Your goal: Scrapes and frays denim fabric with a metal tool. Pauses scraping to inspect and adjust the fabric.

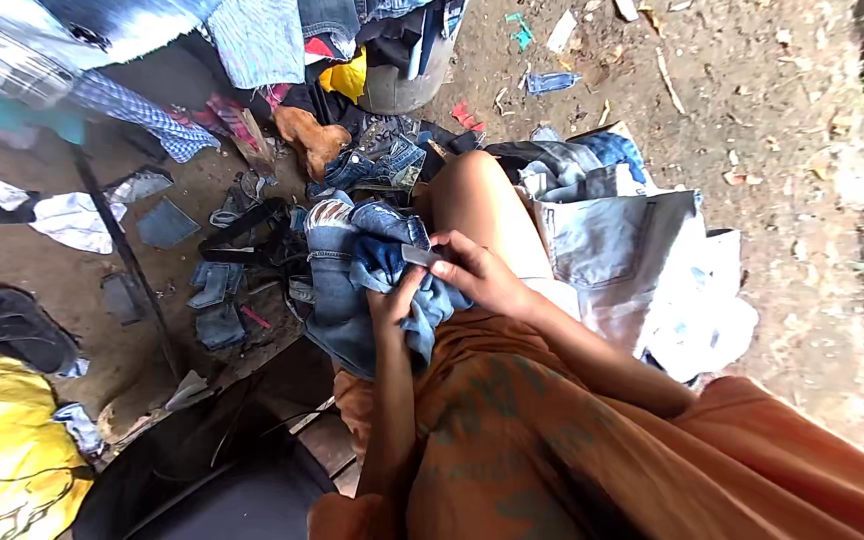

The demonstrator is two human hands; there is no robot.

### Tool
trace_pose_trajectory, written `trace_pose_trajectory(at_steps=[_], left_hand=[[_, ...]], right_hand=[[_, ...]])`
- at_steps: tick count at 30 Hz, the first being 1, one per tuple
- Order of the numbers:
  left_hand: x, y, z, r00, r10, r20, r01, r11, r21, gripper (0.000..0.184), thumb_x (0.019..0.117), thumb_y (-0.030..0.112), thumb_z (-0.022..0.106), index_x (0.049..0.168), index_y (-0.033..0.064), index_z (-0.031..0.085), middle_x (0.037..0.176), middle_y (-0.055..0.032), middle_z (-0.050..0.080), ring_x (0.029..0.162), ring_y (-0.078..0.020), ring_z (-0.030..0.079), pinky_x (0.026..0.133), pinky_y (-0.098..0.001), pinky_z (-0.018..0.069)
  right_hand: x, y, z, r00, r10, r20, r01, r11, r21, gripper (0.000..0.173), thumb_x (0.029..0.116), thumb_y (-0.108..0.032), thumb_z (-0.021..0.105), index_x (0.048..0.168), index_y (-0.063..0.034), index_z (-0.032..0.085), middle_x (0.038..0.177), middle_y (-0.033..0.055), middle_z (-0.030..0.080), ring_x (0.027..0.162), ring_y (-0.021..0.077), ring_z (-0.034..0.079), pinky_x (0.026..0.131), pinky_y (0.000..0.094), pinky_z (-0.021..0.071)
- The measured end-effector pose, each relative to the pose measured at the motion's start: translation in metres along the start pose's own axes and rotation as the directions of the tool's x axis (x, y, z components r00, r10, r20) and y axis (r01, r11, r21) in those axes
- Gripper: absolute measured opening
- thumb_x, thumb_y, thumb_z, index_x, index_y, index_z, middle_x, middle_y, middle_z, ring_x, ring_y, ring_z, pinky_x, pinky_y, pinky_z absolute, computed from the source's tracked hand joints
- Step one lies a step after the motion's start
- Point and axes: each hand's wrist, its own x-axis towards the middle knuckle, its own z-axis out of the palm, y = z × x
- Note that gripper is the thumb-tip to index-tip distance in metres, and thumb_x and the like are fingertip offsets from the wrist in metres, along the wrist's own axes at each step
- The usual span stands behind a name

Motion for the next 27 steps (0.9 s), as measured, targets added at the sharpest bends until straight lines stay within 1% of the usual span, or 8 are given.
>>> trace_pose_trajectory(at_steps=[1, 4, 9, 16, 21, 23, 25, 27], left_hand=[[0.002, -0.002, -0.002, 1.0, -0.001, 0.013, 0.001, 1.0, 0.001, 0.027, 0.0808, -0.011, 0.066, 0.097, 0.0106, 0.068, 0.084, 0.0088, 0.073, 0.08, 0.0004, 0.069, 0.077, -0.021, 0.0585], [0.002, -0.001, -0.005, 0.998, -0.039, 0.043, 0.039, 0.999, -0.017, 0.026, 0.0817, -0.01, 0.066, 0.095, 0.0129, 0.069, 0.084, 0.0089, 0.073, 0.08, 0.0002, 0.069, 0.077, -0.0214, 0.0586], [0.0, 0.008, -0.003, 0.992, -0.117, 0.055, 0.122, 0.988, -0.095, 0.029, 0.0841, -0.015, 0.056, 0.094, 0.0105, 0.067, 0.083, 0.0079, 0.074, 0.08, 0.0002, 0.069, 0.078, -0.0205, 0.0584], [-0.003, -0.002, -0.01, 0.982, -0.143, 0.123, 0.148, 0.989, -0.027, 0.026, 0.0849, -0.01, 0.06, 0.097, 0.0127, 0.066, 0.083, 0.0095, 0.072, 0.08, 0.001, 0.068, 0.077, -0.0206, 0.0582], [-0.003, -0.003, -0.01, 0.985, -0.134, 0.107, 0.141, 0.988, -0.064, 0.029, 0.083, -0.013, 0.058, 0.098, 0.0101, 0.067, 0.085, 0.0072, 0.073, 0.082, -0.0012, 0.07, 0.08, -0.023, 0.0592], [-0.002, -0.005, -0.007, 0.988, -0.112, 0.105, 0.117, 0.992, -0.04, 0.028, 0.0829, -0.012, 0.059, 0.098, 0.0111, 0.067, 0.084, 0.0092, 0.073, 0.082, 0.0008, 0.069, 0.079, -0.0213, 0.0584], [0.0, -0.004, -0.006, 0.989, -0.116, 0.093, 0.121, 0.991, -0.053, 0.027, 0.0838, -0.011, 0.061, 0.102, 0.0081, 0.066, 0.086, 0.0067, 0.073, 0.082, -0.0011, 0.07, 0.08, -0.0225, 0.0592], [0.0, -0.002, -0.006, 0.989, -0.129, 0.07, 0.132, 0.99, -0.048, 0.029, 0.083, -0.011, 0.062, 0.104, 0.0072, 0.064, 0.086, 0.0065, 0.073, 0.082, -0.001, 0.07, 0.079, -0.0222, 0.059]], right_hand=[[-0.003, 0.002, 0.003, 0.998, -0.053, -0.032, 0.048, 0.992, -0.119, 0.042, 0.1003, -0.035, 0.061, 0.134, -0.01, 0.059, 0.082, 0.0075, 0.066, 0.068, 0.0202, 0.064, 0.061, 0.0454, 0.0541], [-0.01, 0.01, 0.011, 0.987, -0.141, -0.079, 0.115, 0.956, -0.27, 0.049, 0.1012, -0.037, 0.059, 0.139, -0.0062, 0.053, 0.082, 0.01, 0.067, 0.067, 0.0249, 0.065, 0.06, 0.048, 0.055], [-0.01, 0.019, 0.014, 0.968, -0.205, -0.142, 0.153, 0.938, -0.309, 0.053, 0.0996, -0.039, 0.061, 0.139, -0.0037, 0.054, 0.084, 0.0102, 0.068, 0.068, 0.024, 0.066, 0.059, 0.0458, 0.0554], [0.003, 0.008, 0.022, 0.948, -0.276, -0.159, 0.21, 0.917, -0.34, 0.051, 0.0984, -0.04, 0.064, 0.129, -0.0002, 0.057, 0.082, 0.0115, 0.068, 0.067, 0.0259, 0.068, 0.056, 0.0463, 0.0556], [-0.006, 0.021, 0.016, 0.916, -0.364, -0.166, 0.275, 0.874, -0.4, 0.039, 0.0996, -0.035, 0.063, 0.124, -0.0044, 0.066, 0.097, 0.0131, 0.072, 0.08, 0.027, 0.071, 0.063, 0.0468, 0.0577], [-0.003, 0.023, 0.016, 0.918, -0.359, -0.17, 0.292, 0.9, -0.323, 0.034, 0.0998, -0.031, 0.063, 0.119, -0.004, 0.07, 0.099, 0.013, 0.071, 0.083, 0.0244, 0.071, 0.066, 0.0448, 0.058], [0.0, 0.02, 0.013, 0.966, -0.214, -0.146, 0.215, 0.977, -0.011, 0.023, 0.1003, -0.023, 0.063, 0.114, -0.0055, 0.07, 0.098, 0.0035, 0.071, 0.082, 0.0083, 0.067, 0.073, 0.0291, 0.0569], [0.005, 0.009, 0.005, 0.999, 0.043, 0.0, -0.04, 0.917, 0.397, 0.009, 0.1014, -0.019, 0.057, 0.099, -0.0152, 0.065, 0.074, -0.0079, 0.06, 0.058, -0.0035, 0.05, 0.054, 0.0136, 0.0415]])
